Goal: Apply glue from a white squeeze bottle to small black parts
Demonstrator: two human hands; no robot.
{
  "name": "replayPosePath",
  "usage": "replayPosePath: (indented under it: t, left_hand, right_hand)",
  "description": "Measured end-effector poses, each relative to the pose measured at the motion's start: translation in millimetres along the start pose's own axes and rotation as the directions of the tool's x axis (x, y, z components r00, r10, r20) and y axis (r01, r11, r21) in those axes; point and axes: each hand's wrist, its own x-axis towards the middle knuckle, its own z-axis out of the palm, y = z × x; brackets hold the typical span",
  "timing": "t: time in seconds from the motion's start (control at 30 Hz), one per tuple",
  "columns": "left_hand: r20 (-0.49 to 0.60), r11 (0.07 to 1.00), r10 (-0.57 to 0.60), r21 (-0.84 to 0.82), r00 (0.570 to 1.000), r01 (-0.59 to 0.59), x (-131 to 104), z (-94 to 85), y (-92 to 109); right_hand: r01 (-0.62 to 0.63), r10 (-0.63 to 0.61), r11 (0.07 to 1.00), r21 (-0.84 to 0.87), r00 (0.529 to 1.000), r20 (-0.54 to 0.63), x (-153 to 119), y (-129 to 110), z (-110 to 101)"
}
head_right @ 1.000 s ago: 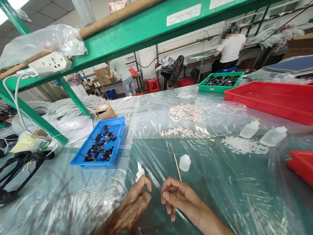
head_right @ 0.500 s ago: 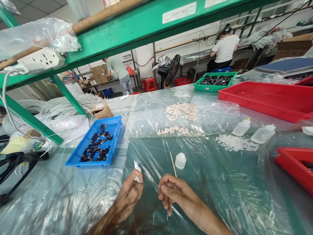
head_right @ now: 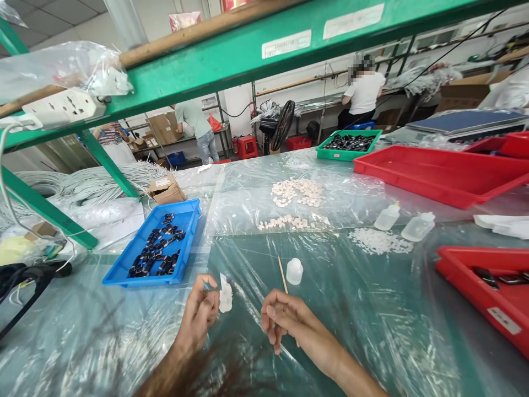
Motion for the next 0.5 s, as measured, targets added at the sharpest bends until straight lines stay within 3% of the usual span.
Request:
replayPosePath:
  t: [0.1, 0.2, 0.33, 0.5]
  left_hand:
    - [-0.093, 0.999, 0.05, -0.009, 0.994, -0.051, 5.5, -3.5, 4.1]
    - [-0.246, 0.992, 0.125, 0.011, 0.961, -0.126, 16.1, -18.4, 12.0]
    - [-0.477, 0.97, 0.244, 0.116, 0.844, -0.215, 31.9, -56.9, 23.7]
    - [-0.632, 0.927, 0.349, 0.342, 0.692, -0.155, 39.5, -96.8, 35.2]
  right_hand:
    - [0.008, -0.008, 1.0, 0.003, 1.0, -0.004, 0.8, -0.5, -0.4]
    - [0.016, -0.015, 1.0, 0.006, 1.0, -0.009, 1.9, -1.0, -0.5]
    - [0.032, -0.032, 0.999, 0.004, 0.999, -0.002, 2.2, -3.0, -0.9]
    - [0.066, -0.066, 0.998, -0.009, 0.998, 0.005, 1.2, -5.4, -0.3]
